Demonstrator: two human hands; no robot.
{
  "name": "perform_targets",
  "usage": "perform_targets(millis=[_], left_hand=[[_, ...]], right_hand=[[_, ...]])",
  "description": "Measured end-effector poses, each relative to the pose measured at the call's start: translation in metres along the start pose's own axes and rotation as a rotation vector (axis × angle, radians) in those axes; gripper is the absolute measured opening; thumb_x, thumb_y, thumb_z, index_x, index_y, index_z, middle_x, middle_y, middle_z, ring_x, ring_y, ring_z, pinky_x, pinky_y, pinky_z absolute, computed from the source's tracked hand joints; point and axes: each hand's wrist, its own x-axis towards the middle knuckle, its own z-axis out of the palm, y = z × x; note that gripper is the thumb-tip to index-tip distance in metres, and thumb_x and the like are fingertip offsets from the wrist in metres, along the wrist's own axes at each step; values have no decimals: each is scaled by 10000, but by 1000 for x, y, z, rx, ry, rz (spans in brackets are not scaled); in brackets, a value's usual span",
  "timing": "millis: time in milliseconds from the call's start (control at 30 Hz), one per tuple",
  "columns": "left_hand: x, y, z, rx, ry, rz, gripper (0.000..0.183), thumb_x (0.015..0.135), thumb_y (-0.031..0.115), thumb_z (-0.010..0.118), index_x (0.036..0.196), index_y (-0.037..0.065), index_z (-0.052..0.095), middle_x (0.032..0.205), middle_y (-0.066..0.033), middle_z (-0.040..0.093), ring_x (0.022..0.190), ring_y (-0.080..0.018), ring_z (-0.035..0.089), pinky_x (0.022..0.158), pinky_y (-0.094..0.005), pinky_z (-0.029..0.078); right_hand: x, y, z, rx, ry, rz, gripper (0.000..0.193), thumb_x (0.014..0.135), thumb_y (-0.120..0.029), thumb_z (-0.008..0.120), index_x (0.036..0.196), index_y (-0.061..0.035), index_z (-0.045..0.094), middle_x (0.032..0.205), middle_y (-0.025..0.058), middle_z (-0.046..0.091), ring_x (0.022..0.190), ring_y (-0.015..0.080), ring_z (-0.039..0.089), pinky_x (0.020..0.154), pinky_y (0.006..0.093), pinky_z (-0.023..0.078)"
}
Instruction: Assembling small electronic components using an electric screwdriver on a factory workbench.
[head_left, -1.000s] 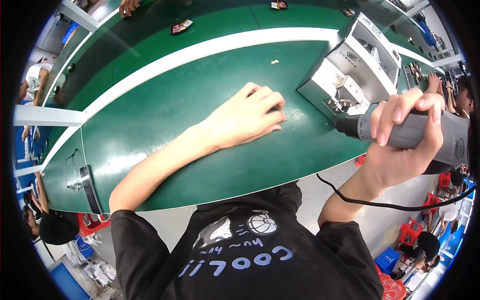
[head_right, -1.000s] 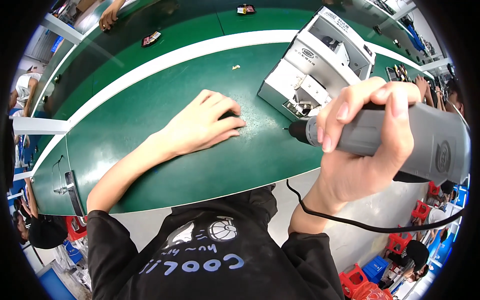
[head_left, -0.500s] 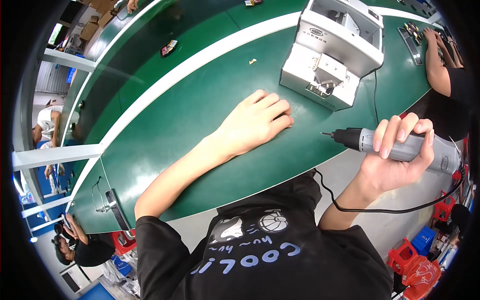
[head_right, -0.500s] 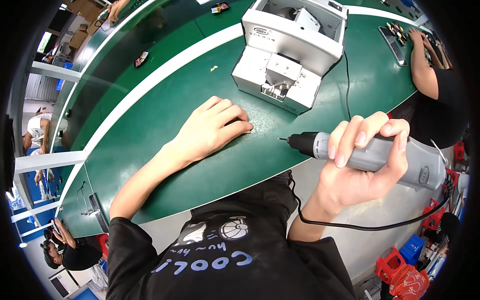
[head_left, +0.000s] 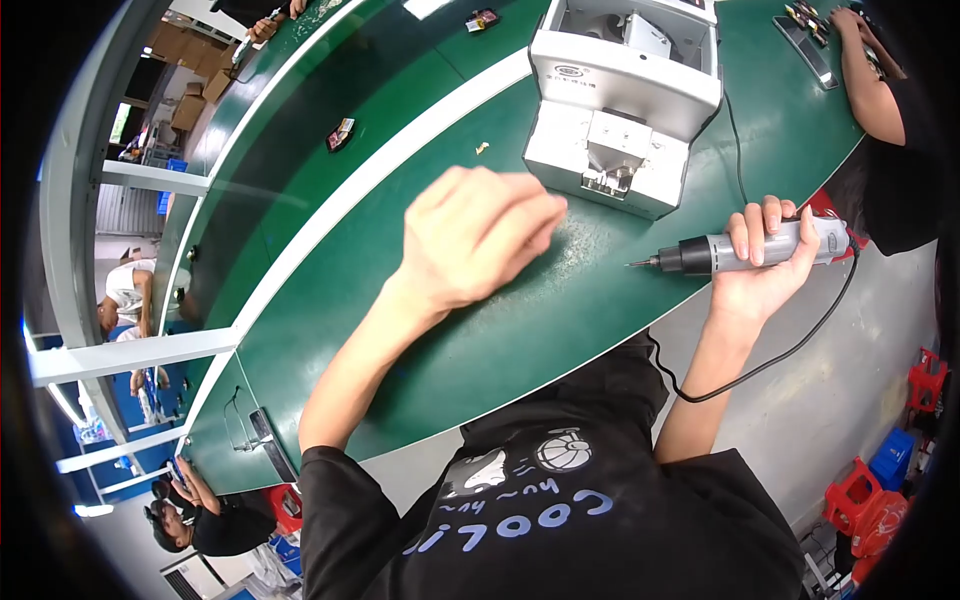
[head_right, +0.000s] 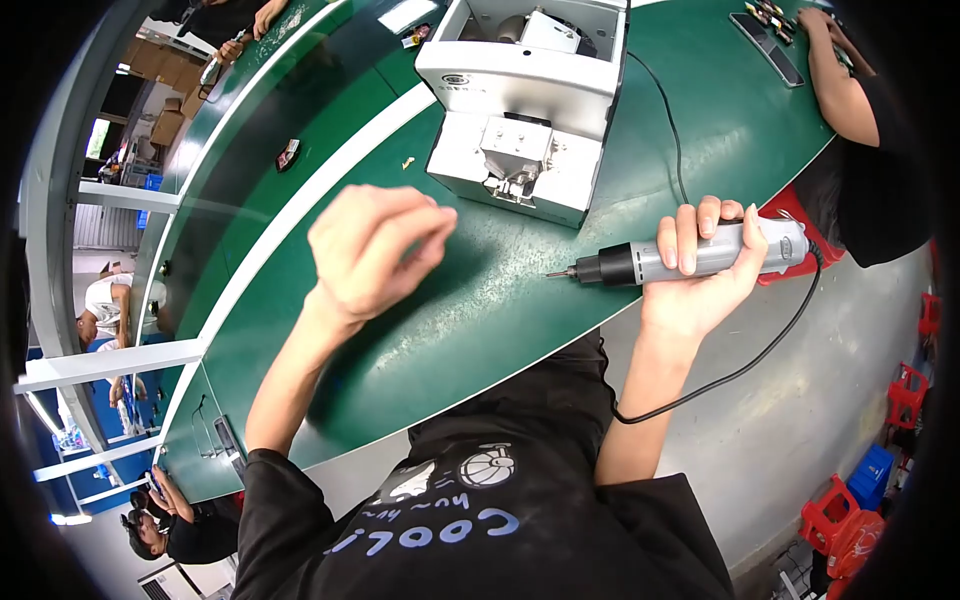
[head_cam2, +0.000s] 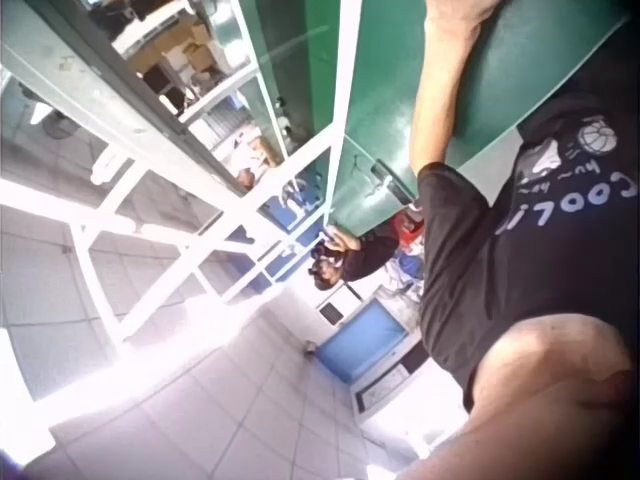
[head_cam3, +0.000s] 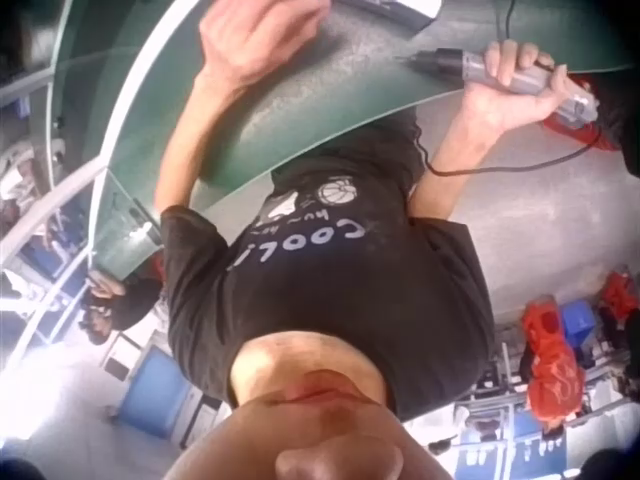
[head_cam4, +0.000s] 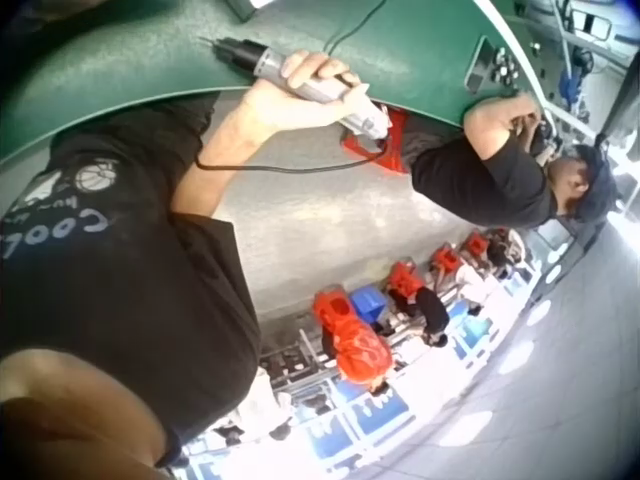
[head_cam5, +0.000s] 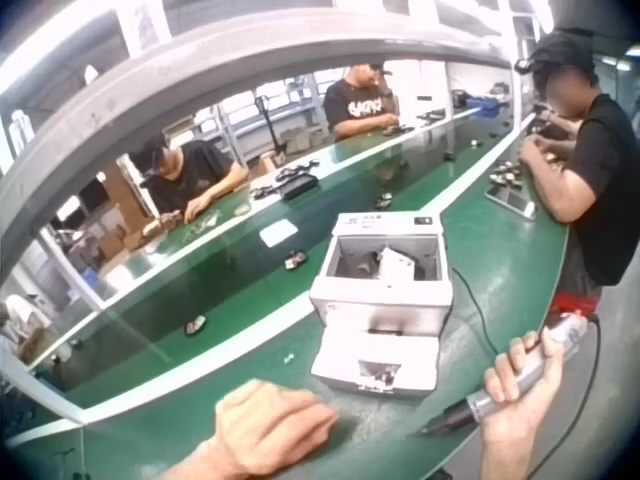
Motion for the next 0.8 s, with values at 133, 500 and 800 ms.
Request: perform_targets(millis=[133, 500, 800], left_hand=[[73, -36, -19, 49, 192, -89, 190, 717, 5, 772, 873, 77, 690, 896, -46, 621, 677, -173, 608, 569, -282, 489], [106, -57, 13, -27, 102, -306, 103, 848, 111, 728, 947, 95, 753, 1097, -60, 602, 758, -129, 608, 610, -266, 519], [108, -75, 19, -165, 21, -508, 120, 810, 177, 765, 904, 103, 771, 1047, -47, 605, 826, -126, 603, 678, -278, 496]], right_hand=[[4, 9, -7, -17, 16, 14, 211, 976, -241, 502, 874, -59, 530, 705, 38, 454, 427, 111, 322, 400, 269, 314], [5, 8, -9, -4, -56, 56, 209, 993, -234, 499, 874, -62, 492, 682, 25, 419, 425, 94, 302, 400, 252, 302], [7, 17, -8, -12, -26, 6, 206, 977, -221, 520, 864, -57, 469, 682, 26, 422, 418, 95, 306, 377, 245, 307]])
